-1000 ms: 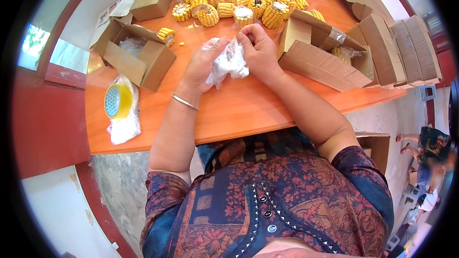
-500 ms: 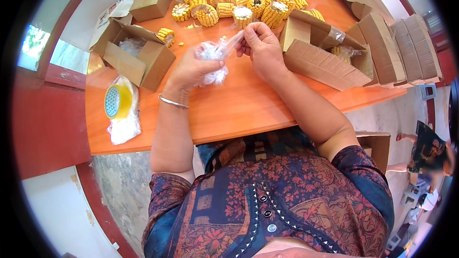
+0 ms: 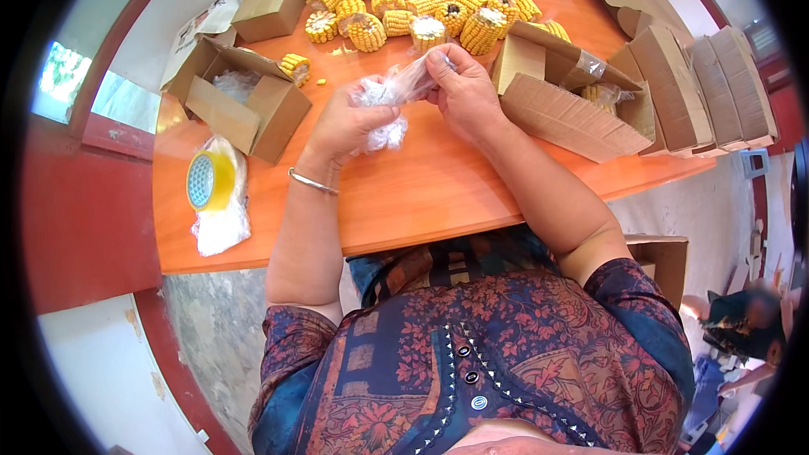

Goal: The person wraps individual corn cobs in clear plastic bags and places them into cardboard boxes. The person repeatedly picks up corn, wraps each piece, and stacks the wrapped units into boxes on the table.

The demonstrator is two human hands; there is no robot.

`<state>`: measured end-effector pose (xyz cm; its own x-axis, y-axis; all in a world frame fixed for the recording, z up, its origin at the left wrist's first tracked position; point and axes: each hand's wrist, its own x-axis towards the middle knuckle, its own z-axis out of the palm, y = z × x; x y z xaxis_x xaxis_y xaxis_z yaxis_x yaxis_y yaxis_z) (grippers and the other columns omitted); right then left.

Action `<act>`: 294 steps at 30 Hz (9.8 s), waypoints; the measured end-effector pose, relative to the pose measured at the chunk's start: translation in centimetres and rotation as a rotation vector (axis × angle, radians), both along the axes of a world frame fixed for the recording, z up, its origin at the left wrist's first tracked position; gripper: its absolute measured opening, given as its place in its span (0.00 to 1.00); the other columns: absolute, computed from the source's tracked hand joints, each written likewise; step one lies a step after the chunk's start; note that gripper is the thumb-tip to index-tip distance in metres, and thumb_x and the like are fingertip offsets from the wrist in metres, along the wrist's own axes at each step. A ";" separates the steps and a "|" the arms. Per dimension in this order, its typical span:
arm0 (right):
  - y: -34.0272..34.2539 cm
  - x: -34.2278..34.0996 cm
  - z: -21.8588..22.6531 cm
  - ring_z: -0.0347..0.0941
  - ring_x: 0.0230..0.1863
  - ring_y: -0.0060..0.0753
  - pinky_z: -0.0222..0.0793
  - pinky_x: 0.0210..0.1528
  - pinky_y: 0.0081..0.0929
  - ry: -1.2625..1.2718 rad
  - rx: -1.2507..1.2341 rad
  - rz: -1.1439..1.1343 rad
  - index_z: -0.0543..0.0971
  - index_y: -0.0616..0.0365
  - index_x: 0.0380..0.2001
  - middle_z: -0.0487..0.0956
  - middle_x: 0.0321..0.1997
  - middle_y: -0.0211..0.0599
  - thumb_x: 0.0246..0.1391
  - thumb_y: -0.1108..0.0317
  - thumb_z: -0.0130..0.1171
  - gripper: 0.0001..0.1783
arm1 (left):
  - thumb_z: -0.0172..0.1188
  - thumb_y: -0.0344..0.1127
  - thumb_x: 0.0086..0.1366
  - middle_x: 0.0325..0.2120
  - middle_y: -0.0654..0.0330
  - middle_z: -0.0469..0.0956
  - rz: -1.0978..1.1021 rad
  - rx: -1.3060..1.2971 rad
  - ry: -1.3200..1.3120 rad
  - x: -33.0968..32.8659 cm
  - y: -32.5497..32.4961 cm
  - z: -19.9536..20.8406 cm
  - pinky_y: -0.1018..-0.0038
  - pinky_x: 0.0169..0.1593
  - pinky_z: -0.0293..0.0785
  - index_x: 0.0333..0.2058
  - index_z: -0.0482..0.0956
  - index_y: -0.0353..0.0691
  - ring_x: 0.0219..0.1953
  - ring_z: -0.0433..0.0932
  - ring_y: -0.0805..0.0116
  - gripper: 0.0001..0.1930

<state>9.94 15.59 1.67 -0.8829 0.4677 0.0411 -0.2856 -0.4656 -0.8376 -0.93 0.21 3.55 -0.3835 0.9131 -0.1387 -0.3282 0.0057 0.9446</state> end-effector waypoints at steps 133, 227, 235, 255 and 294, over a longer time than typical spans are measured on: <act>0.2 -0.2 -0.8 0.59 0.20 0.09 0.55 0.20 0.13 -0.067 0.572 -0.421 0.69 0.59 0.38 0.68 0.22 0.22 0.62 0.72 0.49 0.03 | 0.59 0.27 0.62 0.26 0.63 0.79 0.370 0.256 0.482 0.5 -0.9 1.8 0.81 0.28 0.69 0.41 0.81 0.38 0.26 0.72 0.80 0.09; 2.1 -0.4 -1.7 0.72 0.26 0.21 0.68 0.27 0.22 -0.502 0.856 -0.132 0.78 0.63 0.32 0.78 0.26 0.34 0.49 0.71 0.59 0.08 | 0.53 0.19 0.51 0.25 0.54 0.74 0.168 -0.238 1.398 1.4 -1.2 1.5 0.70 0.32 0.71 0.47 0.78 0.44 0.28 0.74 0.61 0.24; 1.0 0.3 0.4 0.70 0.30 0.16 0.68 0.30 0.18 -0.494 0.812 -0.022 0.78 0.63 0.36 0.77 0.30 0.30 0.49 0.67 0.64 0.13 | 0.55 0.25 0.53 0.24 0.54 0.79 0.294 -0.271 0.824 0.7 -1.2 1.8 0.73 0.33 0.73 0.46 0.77 0.34 0.27 0.77 0.70 0.19; 1.3 -11.0 4.1 0.74 0.49 0.43 0.69 0.52 0.34 -0.651 1.494 -0.131 0.70 0.58 0.54 0.77 0.48 0.48 0.40 0.57 0.68 0.36 | 0.55 0.27 0.51 0.26 0.56 0.80 0.374 -0.175 0.695 -1.4 -1.0 -0.1 0.71 0.33 0.74 0.40 0.78 0.34 0.28 0.78 0.67 0.15; -1.6 0.9 1.1 0.66 0.52 0.52 0.67 0.53 0.40 -0.068 1.578 -0.310 0.74 0.54 0.48 0.70 0.48 0.51 0.40 0.78 0.62 0.27 | 0.56 0.25 0.54 0.29 0.60 0.80 0.290 -0.128 0.458 0.1 0.0 -0.7 0.76 0.32 0.74 0.44 0.77 0.36 0.28 0.77 0.75 0.16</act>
